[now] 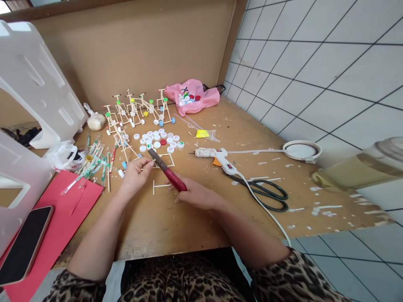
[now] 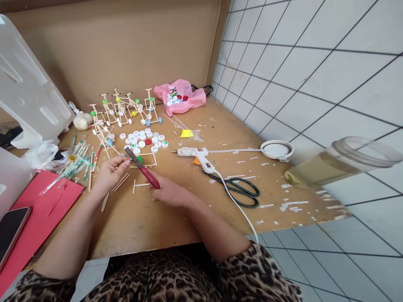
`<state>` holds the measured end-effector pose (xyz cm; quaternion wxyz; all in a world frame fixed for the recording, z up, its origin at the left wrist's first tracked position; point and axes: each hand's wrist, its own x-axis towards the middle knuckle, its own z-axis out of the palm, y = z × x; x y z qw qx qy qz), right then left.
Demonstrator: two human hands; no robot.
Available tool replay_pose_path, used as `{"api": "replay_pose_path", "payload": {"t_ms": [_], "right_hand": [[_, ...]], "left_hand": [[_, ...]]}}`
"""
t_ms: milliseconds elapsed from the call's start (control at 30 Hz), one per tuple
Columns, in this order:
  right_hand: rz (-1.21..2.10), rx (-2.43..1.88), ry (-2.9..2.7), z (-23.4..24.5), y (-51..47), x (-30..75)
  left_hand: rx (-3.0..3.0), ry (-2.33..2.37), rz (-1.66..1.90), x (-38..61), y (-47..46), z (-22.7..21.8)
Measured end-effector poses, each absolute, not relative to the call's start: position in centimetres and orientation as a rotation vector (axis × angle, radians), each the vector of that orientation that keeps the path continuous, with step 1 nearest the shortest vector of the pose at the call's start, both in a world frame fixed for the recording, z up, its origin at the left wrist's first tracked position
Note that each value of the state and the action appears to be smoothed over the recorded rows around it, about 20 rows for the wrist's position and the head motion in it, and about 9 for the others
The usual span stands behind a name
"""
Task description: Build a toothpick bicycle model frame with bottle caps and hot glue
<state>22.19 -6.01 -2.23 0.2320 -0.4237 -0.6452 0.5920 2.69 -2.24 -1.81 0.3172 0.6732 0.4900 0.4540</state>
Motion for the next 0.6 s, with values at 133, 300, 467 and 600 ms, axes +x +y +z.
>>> {"api": "replay_pose_path", "payload": {"t_ms": [133,300,467,600], "right_hand": [[1.622,-1.184,-1.771,-2.25,-5.99,22.09],[1.559,-1.194,-1.818,-2.30,-6.07,22.04],[1.474,-1.182,-1.867,-2.30,-6.12,21.78],[1.482,-1.211,-1.851,-2.25,-6.18,21.69]], "left_hand": [[1.877,1.318,1.215,2.69,-2.36,-1.96],[2.036,1.396,1.207,2.68,-2.53,-2.14],[2.187,1.504,1.173,2.65,-2.61,-2.22],[2.218,1.493,1.185,2.62,-2.53,-2.36]]}}
